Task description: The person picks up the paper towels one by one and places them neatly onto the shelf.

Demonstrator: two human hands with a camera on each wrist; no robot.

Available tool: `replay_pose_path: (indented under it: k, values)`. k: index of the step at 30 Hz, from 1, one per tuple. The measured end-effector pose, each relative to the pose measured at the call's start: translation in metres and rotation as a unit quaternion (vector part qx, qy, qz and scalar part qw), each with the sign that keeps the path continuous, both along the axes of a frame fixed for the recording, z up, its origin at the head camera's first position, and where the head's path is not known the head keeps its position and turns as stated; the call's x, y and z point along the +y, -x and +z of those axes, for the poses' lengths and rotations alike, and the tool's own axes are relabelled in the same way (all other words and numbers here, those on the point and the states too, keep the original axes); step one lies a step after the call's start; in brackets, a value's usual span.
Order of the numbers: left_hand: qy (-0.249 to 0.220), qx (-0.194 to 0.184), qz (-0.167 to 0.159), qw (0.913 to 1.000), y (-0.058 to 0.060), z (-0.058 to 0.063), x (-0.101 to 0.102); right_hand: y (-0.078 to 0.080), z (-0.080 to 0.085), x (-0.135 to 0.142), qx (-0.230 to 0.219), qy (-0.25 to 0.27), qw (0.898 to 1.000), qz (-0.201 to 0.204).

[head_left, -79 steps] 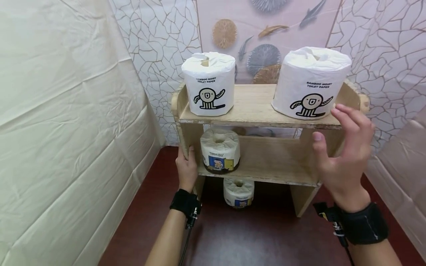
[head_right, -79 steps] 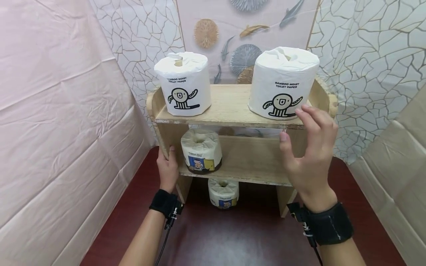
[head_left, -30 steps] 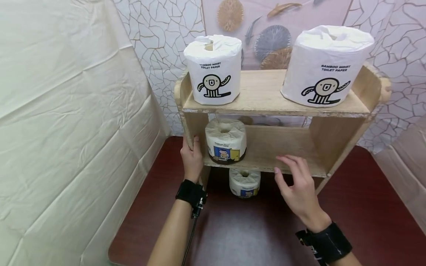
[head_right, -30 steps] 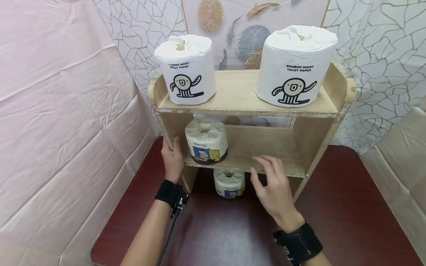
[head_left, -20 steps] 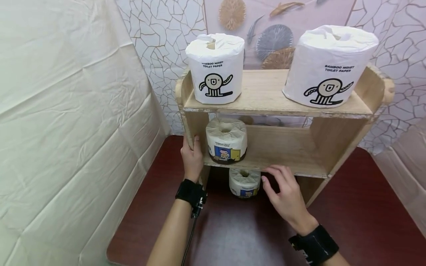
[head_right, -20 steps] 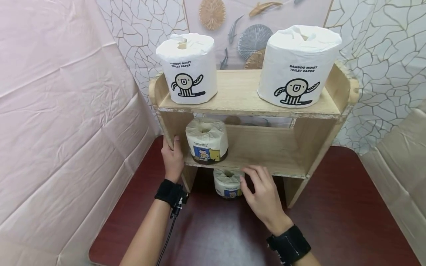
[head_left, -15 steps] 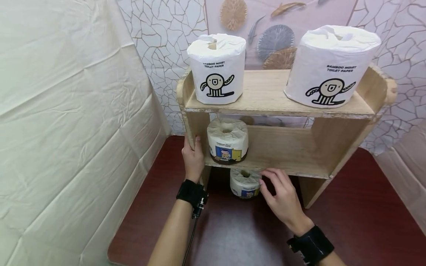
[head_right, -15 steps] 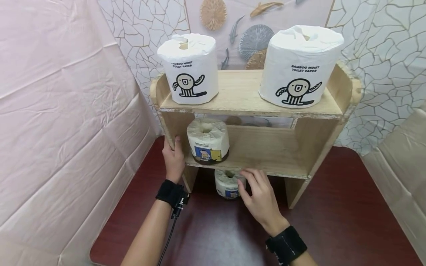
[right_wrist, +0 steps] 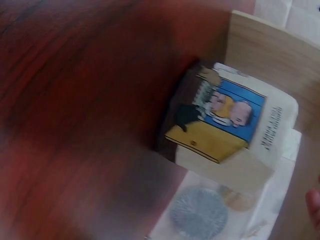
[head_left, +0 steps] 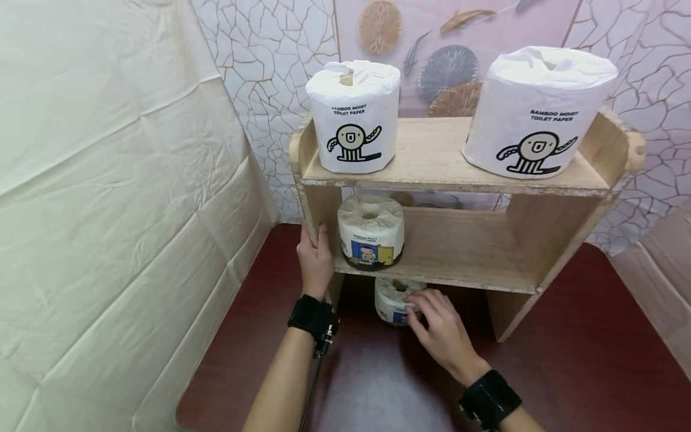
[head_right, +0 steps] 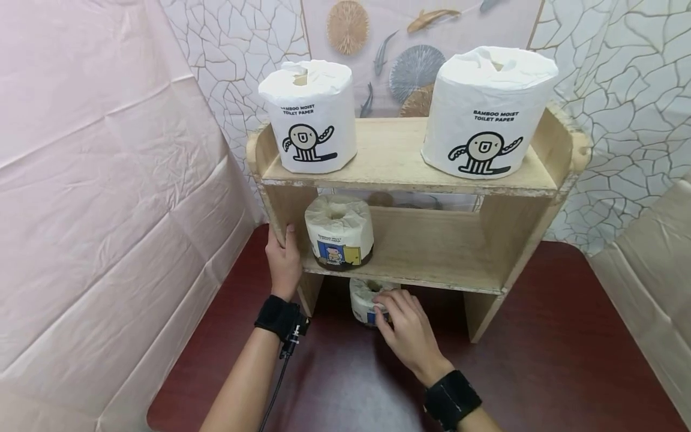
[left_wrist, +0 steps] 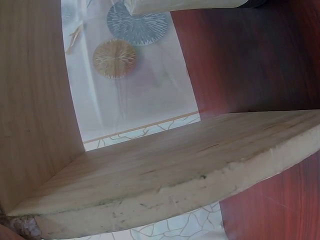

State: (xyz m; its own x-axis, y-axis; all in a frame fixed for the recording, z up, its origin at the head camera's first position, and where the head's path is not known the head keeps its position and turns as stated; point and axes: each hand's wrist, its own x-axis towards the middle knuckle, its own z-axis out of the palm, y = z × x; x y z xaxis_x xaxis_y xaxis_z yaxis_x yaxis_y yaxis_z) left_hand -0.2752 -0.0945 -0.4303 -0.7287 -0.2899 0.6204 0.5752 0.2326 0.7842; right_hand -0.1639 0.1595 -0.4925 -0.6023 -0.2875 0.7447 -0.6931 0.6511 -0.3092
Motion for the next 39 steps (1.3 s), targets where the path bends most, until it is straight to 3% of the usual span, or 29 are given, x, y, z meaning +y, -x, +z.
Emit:
replay_pose_path:
  k: [5, 12, 15, 26, 33, 39]
  values:
    - [-0.006, -0.003, 0.006, 1.0000, -0.002, 0.001, 0.003, 0.006, -0.010, -0.003, 0.001, -0.002, 1.000, -0.017]
    - [-0.001, 0.015, 0.005, 0.9999, -0.020, 0.022, 0.009, 0.011, -0.021, -0.005, -0.017, -0.010, 0.999, -0.043]
    - [-0.001, 0.014, 0.001, 0.9999, -0.023, 0.026, 0.010, 0.012, -0.023, -0.007, -0.030, -0.015, 0.998, -0.059]
    - [-0.008, 0.009, 0.001, 0.9999, -0.021, 0.023, 0.008, 0.019, -0.022, -0.029, -0.129, -0.054, 0.984, -0.113]
    - [-0.006, 0.003, -0.007, 1.0000, -0.023, 0.026, 0.007, 0.025, -0.021, -0.045, -0.126, -0.077, 0.974, -0.173]
    - [0.011, 0.009, -0.004, 0.9999, -0.006, 0.003, 0.000, 0.030, -0.023, -0.056, -0.130, -0.090, 0.964, -0.216]
